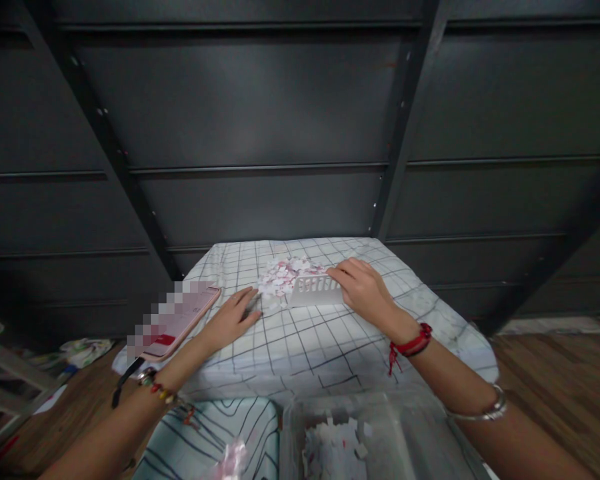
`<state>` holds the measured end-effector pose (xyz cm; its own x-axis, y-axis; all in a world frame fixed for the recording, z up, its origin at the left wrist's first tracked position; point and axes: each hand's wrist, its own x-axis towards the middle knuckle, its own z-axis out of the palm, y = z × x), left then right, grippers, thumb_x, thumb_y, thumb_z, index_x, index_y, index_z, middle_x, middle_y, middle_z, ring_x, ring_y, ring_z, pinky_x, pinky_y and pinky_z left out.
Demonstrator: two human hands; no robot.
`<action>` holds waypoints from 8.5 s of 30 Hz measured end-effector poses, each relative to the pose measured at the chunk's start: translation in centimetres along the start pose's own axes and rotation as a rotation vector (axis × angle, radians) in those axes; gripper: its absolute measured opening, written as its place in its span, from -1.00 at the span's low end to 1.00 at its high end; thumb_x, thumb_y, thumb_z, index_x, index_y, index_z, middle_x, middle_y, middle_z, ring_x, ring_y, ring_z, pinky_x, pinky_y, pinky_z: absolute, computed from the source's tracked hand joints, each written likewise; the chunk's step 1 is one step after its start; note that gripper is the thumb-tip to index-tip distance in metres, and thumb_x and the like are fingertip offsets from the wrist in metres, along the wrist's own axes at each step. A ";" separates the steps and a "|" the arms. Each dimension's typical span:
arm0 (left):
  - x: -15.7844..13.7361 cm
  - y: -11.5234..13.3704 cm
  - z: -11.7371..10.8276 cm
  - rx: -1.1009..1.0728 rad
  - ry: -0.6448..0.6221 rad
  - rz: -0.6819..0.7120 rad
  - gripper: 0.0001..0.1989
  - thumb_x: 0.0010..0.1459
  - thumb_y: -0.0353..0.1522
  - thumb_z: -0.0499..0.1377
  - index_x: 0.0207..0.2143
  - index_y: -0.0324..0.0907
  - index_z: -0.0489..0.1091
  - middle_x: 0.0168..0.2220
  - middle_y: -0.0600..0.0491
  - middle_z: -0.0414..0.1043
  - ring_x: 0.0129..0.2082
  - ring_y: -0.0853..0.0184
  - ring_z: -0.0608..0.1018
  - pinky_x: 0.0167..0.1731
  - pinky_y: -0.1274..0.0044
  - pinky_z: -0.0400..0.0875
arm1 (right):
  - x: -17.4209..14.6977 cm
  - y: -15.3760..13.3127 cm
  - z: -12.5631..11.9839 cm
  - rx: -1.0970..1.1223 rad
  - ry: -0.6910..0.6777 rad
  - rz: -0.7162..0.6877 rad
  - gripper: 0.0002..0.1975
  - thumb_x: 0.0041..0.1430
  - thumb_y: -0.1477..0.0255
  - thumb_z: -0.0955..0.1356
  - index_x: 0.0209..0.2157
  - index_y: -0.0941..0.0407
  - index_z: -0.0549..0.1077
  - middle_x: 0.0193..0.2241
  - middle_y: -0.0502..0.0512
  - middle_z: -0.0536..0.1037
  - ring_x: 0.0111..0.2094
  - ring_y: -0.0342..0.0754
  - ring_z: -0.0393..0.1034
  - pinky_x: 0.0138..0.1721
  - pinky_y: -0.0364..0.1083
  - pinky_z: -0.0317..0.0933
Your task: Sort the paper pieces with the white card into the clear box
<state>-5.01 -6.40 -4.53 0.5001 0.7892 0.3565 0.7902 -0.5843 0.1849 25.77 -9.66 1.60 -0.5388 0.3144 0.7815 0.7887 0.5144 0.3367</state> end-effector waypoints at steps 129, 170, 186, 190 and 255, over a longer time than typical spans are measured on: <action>-5.3 0.0 -3.2 0.000 -0.216 0.029 -0.45 0.25 -0.16 -0.07 0.20 -0.26 0.04 0.23 -0.18 0.03 0.21 0.13 0.15 0.16 0.30 0.05 | 2.5 -7.4 -5.2 -0.033 -0.029 -0.001 -0.76 0.06 0.69 0.18 -0.35 0.22 0.43 -0.54 0.10 0.42 -0.47 -0.08 0.20 -0.45 -0.10 0.15; -0.6 1.6 -0.5 0.020 -0.181 -0.043 -0.15 0.10 0.01 0.04 0.24 -0.36 -0.14 0.25 -0.34 -0.10 0.24 -0.04 0.03 0.14 0.19 0.01 | 1.5 -1.2 1.8 0.254 -0.029 0.012 -0.71 0.11 0.66 0.17 -0.25 0.17 0.44 -0.42 0.11 0.44 -0.34 -0.07 0.26 -0.30 -0.05 0.24; -1.3 2.8 -1.5 -0.060 -0.133 0.063 -0.20 0.09 -0.06 0.09 0.24 -0.27 -0.13 0.26 -0.24 -0.08 0.25 0.04 0.02 0.16 0.25 0.01 | 0.9 -0.3 -0.7 0.318 -0.060 0.001 -0.70 0.06 0.70 0.15 -0.30 0.14 0.42 -0.43 0.07 0.45 -0.34 -0.10 0.28 -0.30 -0.08 0.25; -2.1 3.8 -1.5 -0.076 -0.249 0.087 -0.09 0.06 0.01 0.10 0.26 -0.30 -0.22 0.27 -0.29 -0.16 0.25 -0.02 -0.02 0.16 0.20 0.00 | 0.7 -0.9 -0.5 0.240 -0.083 0.049 -0.71 0.08 0.68 0.15 -0.29 0.16 0.42 -0.43 0.09 0.45 -0.34 -0.08 0.27 -0.29 -0.07 0.25; -2.1 4.2 -1.5 0.044 -0.328 0.072 -0.31 0.20 0.02 -0.07 0.22 -0.23 0.04 0.27 -0.17 -0.07 0.26 0.05 -0.01 0.18 0.20 -0.08 | 2.6 -0.4 2.3 0.071 -0.256 0.131 -0.74 0.24 0.37 0.17 -0.21 0.12 0.44 -0.39 0.07 0.53 -0.35 -0.07 0.33 -0.28 -0.08 0.13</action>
<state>-3.26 -10.85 -3.12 0.6367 0.7693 0.0518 0.7598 -0.6375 0.1278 23.38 -7.18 2.31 -0.4978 0.5683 0.6552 0.8388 0.5075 0.1972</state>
